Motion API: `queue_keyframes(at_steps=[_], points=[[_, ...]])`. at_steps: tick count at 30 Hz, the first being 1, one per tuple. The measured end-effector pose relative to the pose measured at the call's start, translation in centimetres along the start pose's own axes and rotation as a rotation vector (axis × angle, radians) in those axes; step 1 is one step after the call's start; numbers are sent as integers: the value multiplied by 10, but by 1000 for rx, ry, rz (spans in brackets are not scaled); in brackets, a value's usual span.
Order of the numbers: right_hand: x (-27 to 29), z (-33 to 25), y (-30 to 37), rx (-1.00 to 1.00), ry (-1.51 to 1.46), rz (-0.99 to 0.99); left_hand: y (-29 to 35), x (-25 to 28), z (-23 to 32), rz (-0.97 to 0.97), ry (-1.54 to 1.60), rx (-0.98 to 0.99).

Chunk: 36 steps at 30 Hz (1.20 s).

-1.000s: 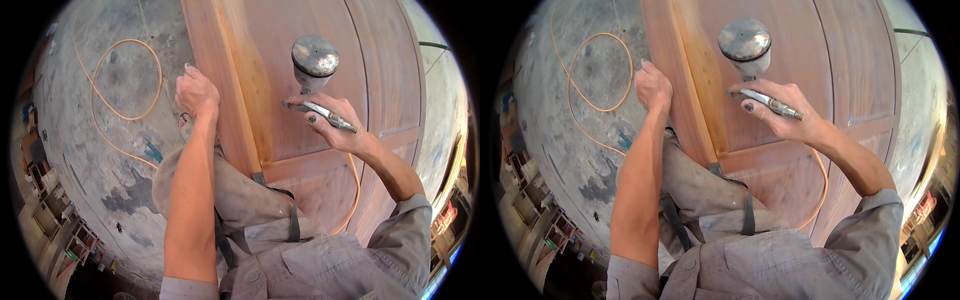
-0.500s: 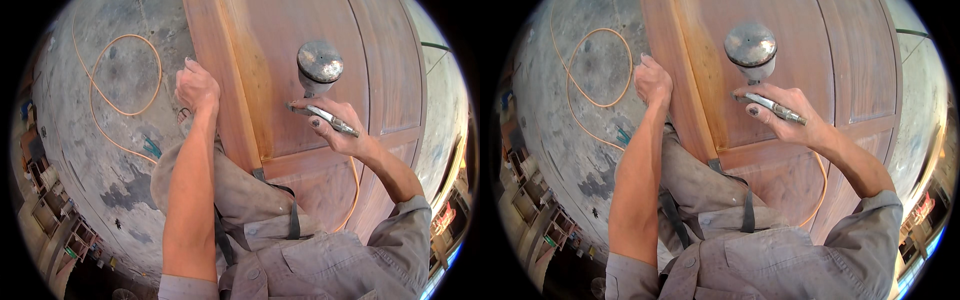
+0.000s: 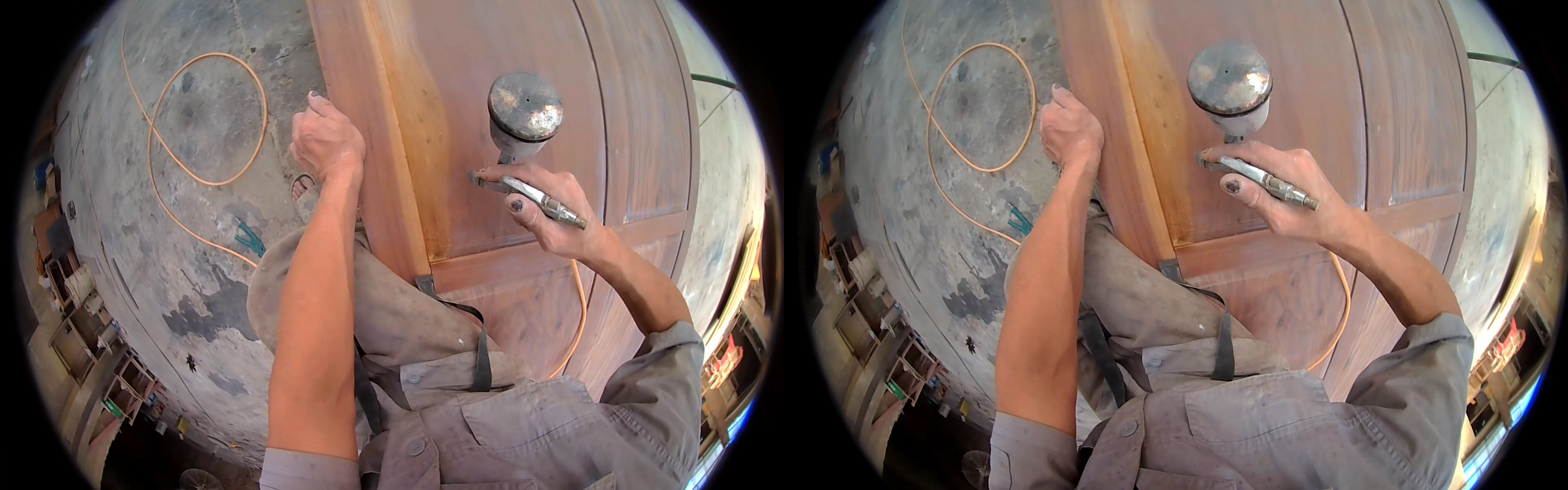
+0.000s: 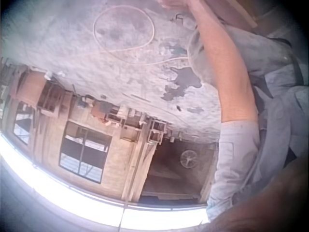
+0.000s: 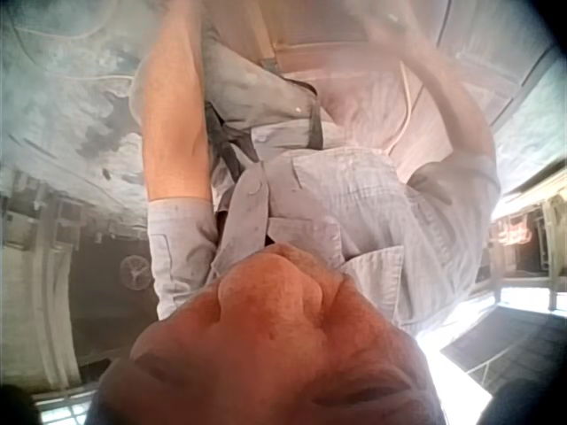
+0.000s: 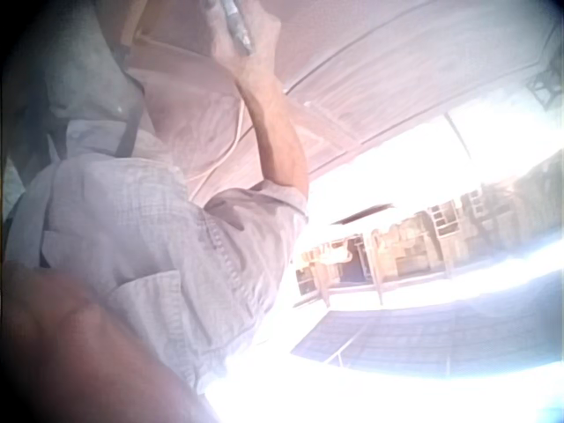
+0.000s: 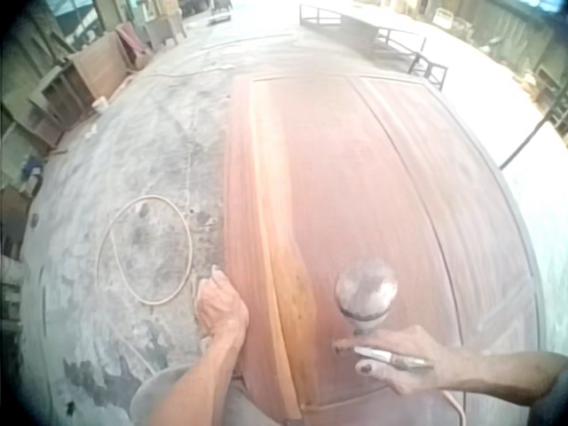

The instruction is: The person uses a spray gun to apply a coat of finish to a large wooden panel. They repeatedly test the spray pattern on their left palm to check the flow before applying it to the wood surface. The person moves the spray gun in steady horizontal strokes across the panel.

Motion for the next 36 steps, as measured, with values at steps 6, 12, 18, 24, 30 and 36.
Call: queue_keyframes(at_steps=[6, 12, 18, 24, 30, 36], points=[[1, -5, 0, -93, -87, -98, 0, 0, -2, -6, -15, 25], [15, -5, -20, -71, -94, 16, 0, 0, -3, -4, 20, -39], [37, -14, -49, -121, -59, 32, 0, 3, -2, -11, 61, -62], [50, -14, -74, -112, -81, 63, 0, 0, -4, -11, 45, -54], [62, -13, -96, -72, -41, 83, 1, 1, -3, -29, 41, -52], [72, -11, -116, -52, -55, 123, 1, 1, -4, -13, 48, -74]])
Point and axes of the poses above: each hand's wrist, its own y-axis away from the middle knuckle, its own x-axis out of the back of the hand, z = x × y, the point moved 1 cm from there along -y, towards the middle knuckle, and after that the axes turned 12 degrees about -z, right-handed, at the moved point
